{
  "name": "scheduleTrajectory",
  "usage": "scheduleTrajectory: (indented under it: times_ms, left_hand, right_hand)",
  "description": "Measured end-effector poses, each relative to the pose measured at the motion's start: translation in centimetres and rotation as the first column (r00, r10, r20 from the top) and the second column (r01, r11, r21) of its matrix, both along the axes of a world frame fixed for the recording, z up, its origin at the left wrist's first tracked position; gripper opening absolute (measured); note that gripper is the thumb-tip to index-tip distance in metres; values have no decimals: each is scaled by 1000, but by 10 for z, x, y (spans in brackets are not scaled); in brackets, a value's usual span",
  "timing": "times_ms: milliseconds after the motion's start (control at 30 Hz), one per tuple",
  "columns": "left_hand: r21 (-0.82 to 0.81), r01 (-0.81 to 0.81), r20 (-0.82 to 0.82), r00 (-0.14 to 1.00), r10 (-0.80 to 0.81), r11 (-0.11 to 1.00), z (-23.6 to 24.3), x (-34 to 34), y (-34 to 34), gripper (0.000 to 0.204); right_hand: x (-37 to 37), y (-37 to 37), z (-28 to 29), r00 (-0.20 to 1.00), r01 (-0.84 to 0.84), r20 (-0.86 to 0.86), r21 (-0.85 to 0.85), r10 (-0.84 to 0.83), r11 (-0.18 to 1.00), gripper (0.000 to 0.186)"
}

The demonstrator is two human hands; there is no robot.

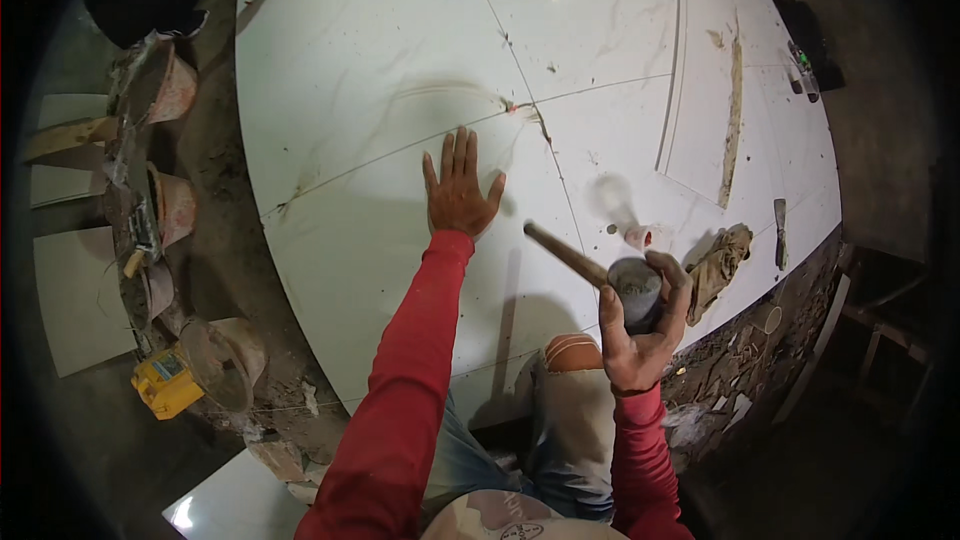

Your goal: The person positions a large floor tile onto a bed of mortar, levels it by hand and with a rubber mallet, and wipes the surface with a cloth.

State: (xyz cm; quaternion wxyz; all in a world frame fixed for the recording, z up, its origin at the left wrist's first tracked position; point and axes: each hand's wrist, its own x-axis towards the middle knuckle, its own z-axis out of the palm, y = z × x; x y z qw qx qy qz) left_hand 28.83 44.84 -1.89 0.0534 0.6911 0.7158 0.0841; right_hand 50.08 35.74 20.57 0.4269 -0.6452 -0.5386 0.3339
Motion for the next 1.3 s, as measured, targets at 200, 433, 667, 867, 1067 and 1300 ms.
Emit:
scheduleTrajectory:
  times_ms: [200,433,667,867,1067,1300]
  left_hand:
    - [56,-33,50,998,30,998,-5,14,25,80]
    - [52,-44,24,999,43,998,-5,5,24,80]
    - [82,-37,17,999,35,996,-7,6,25,80]
    - [75,-30,60,998,25,997,-9,11,23,76]
    - [155,201,-145,973,-179,967,-5,13,34,68]
    - [172,230,-71,973,-221,958,-15,59,90,80]
  right_hand:
    - [-15,29,-28,922,-266,328,149,206,952,64]
    - [-39,35,-22,941,-245,275,159,195,956,62]
    - [-34,36,-24,974,-159,189,165,127,973,59]
    - [-17,22,-28,976,-173,154,127,153,977,59]
    - [22,-95,-62,1000,-12,-9,231,15,973,56]
    - [24,-147,-92,991,20,-134,219,10,975,55]
